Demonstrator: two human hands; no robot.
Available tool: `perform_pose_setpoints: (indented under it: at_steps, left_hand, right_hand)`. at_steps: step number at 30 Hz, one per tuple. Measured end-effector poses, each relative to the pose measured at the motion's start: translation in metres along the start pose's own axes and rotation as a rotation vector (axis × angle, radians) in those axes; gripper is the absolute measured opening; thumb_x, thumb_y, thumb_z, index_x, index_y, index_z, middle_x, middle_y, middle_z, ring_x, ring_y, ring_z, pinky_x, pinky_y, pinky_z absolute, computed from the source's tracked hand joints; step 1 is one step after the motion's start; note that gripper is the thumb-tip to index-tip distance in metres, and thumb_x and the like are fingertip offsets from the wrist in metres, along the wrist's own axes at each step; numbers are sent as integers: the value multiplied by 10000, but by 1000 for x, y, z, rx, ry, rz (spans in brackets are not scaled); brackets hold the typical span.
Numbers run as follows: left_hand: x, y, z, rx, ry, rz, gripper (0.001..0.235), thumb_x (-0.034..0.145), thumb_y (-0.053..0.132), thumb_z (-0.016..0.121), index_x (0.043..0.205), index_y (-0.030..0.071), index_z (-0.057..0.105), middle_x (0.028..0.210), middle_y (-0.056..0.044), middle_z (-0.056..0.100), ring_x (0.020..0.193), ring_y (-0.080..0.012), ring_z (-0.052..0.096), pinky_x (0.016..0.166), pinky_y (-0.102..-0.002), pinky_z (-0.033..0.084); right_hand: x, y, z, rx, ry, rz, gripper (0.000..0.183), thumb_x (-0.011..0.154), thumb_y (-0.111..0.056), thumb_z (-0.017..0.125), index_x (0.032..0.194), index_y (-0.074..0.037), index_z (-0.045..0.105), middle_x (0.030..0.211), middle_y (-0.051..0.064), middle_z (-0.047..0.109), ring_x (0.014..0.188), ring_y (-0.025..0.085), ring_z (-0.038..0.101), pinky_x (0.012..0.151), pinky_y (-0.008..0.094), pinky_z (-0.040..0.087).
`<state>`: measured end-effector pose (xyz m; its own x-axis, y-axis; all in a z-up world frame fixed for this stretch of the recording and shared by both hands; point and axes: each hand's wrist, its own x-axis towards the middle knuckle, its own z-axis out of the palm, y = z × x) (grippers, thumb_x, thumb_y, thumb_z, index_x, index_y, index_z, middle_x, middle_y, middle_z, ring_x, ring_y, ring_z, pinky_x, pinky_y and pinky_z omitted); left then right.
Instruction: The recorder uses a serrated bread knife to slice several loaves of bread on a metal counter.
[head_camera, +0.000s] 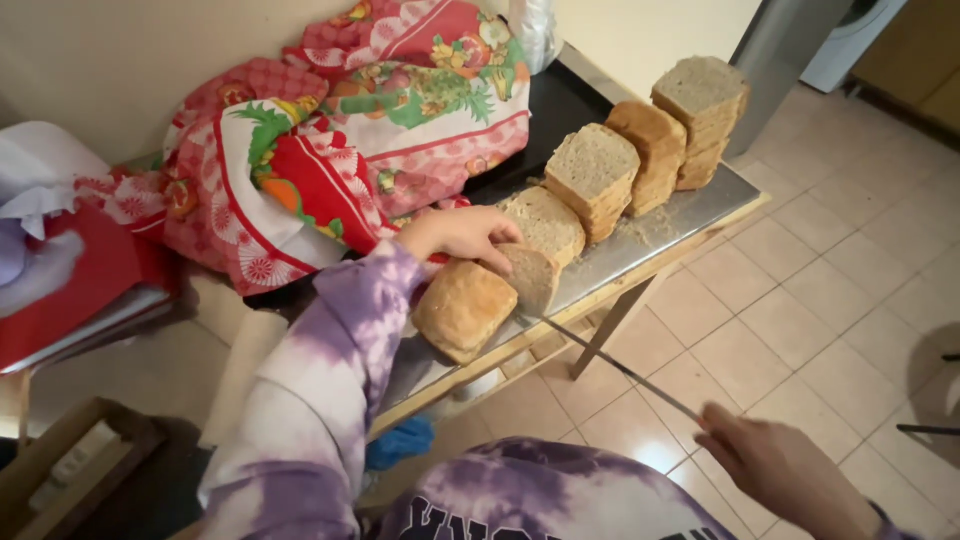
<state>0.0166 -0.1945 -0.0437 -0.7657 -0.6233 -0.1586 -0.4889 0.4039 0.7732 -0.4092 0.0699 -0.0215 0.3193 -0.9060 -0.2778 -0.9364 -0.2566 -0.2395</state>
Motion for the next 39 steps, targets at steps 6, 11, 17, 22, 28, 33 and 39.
perform_pose_setpoints:
  at_steps: [6,11,17,22,28,33,39]
  left_hand:
    - [6,35,-46,-190,85,12,431,909,221,732,1319,152,618,1044,-12,675,960,-104,612,784,-291,523]
    - [43,24,-49,40,123,-24,423,878,273,752,1270,173,629,1025,-14,697,941,-115,638,782,-294,525]
    - [55,28,-40,285,349,9,517,718,360,874,1074,101,603,971,-56,695,872,-194,682,751,-342,544]
    - [41,51,-32,458,593,-34,597,605,391,953,941,71,578,911,-98,669,822,-276,672,696,-400,527]
    - [-24,73,-39,451,822,-36,462,781,446,897,965,114,634,909,-59,707,862,-262,693,735,-398,526]
    - [-144,178,-3,477,742,-333,920,477,630,942,1189,129,645,946,-106,700,836,-297,699,701,-408,552]
    - [-121,156,95,492,739,-693,982,514,644,884,1112,-68,570,1039,-227,692,978,-361,702,807,-455,589]
  right_hand:
    - [-31,49,28,137,-120,297,269,908,-428,659,1053,-204,627,791,53,811,784,240,814,749,384,624]
    - [-52,92,52,252,-177,421,260,940,-409,702,1050,-178,652,752,80,768,753,193,768,756,332,615]
    - [-69,173,118,321,-56,386,256,932,-385,720,1058,-170,660,785,8,684,742,114,690,716,280,581]
    - [-53,74,32,201,-132,545,244,982,-333,679,1109,-127,652,746,54,671,666,135,681,663,269,572]
    - [-16,11,23,671,-15,302,144,966,-230,669,1013,-104,619,652,114,579,557,198,547,548,375,482]
    - [41,-53,20,605,180,-81,172,923,-170,621,1065,-74,627,574,130,604,488,276,595,507,394,472]
    - [103,-127,14,566,401,-490,162,944,-135,612,1057,-33,555,741,202,661,670,410,672,555,475,501]
